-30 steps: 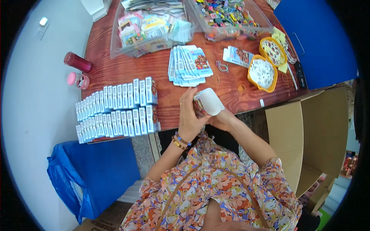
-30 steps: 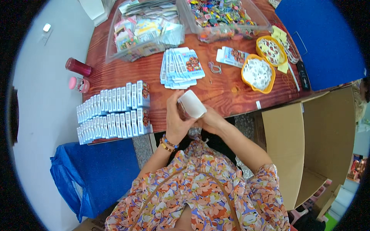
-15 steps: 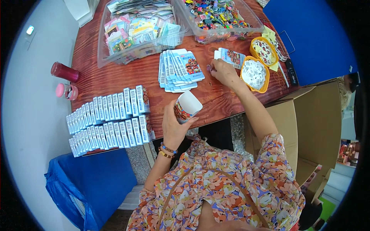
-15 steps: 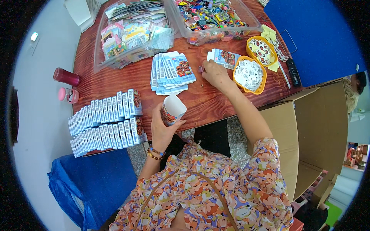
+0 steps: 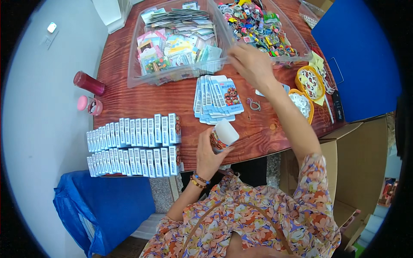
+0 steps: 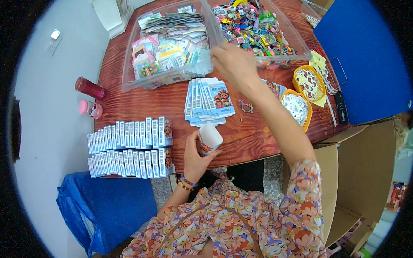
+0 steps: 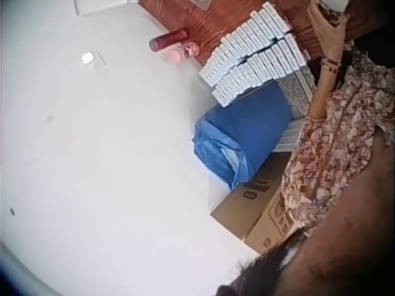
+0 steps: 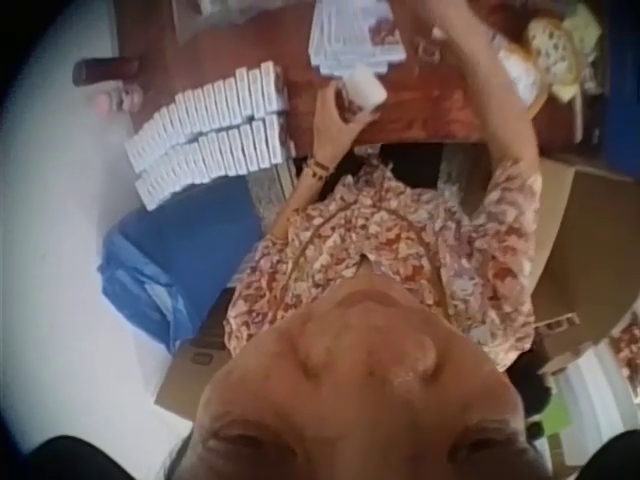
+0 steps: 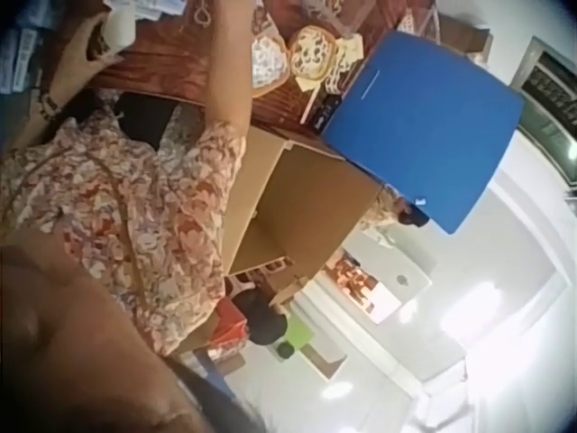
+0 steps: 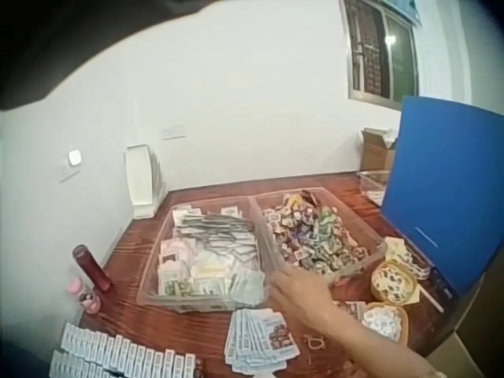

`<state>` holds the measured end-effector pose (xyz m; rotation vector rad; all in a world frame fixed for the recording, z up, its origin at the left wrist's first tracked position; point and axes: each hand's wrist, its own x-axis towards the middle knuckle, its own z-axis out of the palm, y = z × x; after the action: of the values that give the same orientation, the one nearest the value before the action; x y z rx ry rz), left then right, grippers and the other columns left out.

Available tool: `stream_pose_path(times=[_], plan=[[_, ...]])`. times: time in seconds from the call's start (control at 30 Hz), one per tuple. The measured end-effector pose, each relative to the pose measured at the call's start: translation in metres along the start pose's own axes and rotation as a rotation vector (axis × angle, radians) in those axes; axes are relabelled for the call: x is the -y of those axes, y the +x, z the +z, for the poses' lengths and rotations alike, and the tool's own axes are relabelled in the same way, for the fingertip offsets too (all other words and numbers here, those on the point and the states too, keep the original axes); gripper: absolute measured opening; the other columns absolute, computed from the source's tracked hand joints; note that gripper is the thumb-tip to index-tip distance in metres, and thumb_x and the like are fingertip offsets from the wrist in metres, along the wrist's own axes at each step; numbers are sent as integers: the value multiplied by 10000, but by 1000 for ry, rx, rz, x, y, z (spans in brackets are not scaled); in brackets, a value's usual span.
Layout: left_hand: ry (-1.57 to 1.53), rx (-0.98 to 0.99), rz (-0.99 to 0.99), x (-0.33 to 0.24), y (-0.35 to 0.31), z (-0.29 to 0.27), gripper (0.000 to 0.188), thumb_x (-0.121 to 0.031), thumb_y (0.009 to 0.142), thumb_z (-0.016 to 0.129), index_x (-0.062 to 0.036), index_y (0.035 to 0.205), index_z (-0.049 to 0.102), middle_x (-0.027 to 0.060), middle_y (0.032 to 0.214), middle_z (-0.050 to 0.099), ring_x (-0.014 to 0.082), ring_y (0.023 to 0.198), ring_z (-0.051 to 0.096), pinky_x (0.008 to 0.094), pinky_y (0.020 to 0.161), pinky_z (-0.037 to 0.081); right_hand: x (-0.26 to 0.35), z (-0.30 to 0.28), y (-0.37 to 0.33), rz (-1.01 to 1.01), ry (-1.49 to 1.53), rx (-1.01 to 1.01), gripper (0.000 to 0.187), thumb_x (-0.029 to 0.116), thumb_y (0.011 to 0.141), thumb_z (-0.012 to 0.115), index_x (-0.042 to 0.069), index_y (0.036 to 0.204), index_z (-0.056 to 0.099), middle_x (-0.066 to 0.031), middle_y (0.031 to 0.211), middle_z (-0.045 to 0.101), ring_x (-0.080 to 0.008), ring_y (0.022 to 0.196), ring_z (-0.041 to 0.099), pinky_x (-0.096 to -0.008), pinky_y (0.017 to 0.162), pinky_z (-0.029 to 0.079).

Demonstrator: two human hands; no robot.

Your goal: Packing small colorful items and printed cards into small white cardboard boxes.

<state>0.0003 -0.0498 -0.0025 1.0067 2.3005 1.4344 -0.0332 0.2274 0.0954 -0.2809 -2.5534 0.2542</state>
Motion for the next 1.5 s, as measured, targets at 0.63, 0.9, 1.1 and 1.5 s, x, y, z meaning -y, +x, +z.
stream_pose_path(times=[0.63, 0.9, 1.1, 1.5], plan=[[-26, -26, 29, -7, 6, -16, 756, -206, 704, 881, -10, 1312, 476, 172, 1133, 547, 362, 1066, 566, 432, 878, 486, -63, 51, 89, -97, 292, 170, 219, 237, 883, 686, 47, 990, 711, -128, 870, 717, -282, 820, 689, -380, 742, 520], [93, -165, 15, 1, 11, -18, 719, -258, 694, 886, -32, 1258, 502, 161, 1082, 540, 365, 979, 579, 435, 826, 496, 19, -52, 18, 127, 794, 202, 100, 146, 937, 675, 51, 955, 699, 29, 713, 612, -37, 653, 548, -215, 570, 429], [158, -142, 101, -3, 11, -9, 756, -242, 674, 892, -34, 1277, 487, 163, 1106, 537, 371, 1005, 580, 439, 824, 504, 52, -62, -74, 26, 559, 242, 59, 69, 906, 687, 24, 938, 667, -20, 716, 628, -85, 626, 578, -260, 543, 439], [192, -59, 242, -11, 1, 4, 834, -183, 680, 878, -33, 1373, 439, 193, 1229, 503, 398, 1100, 554, 456, 900, 500, 57, -51, -103, -259, 403, 298, 171, 103, 912, 658, 13, 1054, 693, -132, 808, 654, -223, 676, 641, -326, 622, 511]])
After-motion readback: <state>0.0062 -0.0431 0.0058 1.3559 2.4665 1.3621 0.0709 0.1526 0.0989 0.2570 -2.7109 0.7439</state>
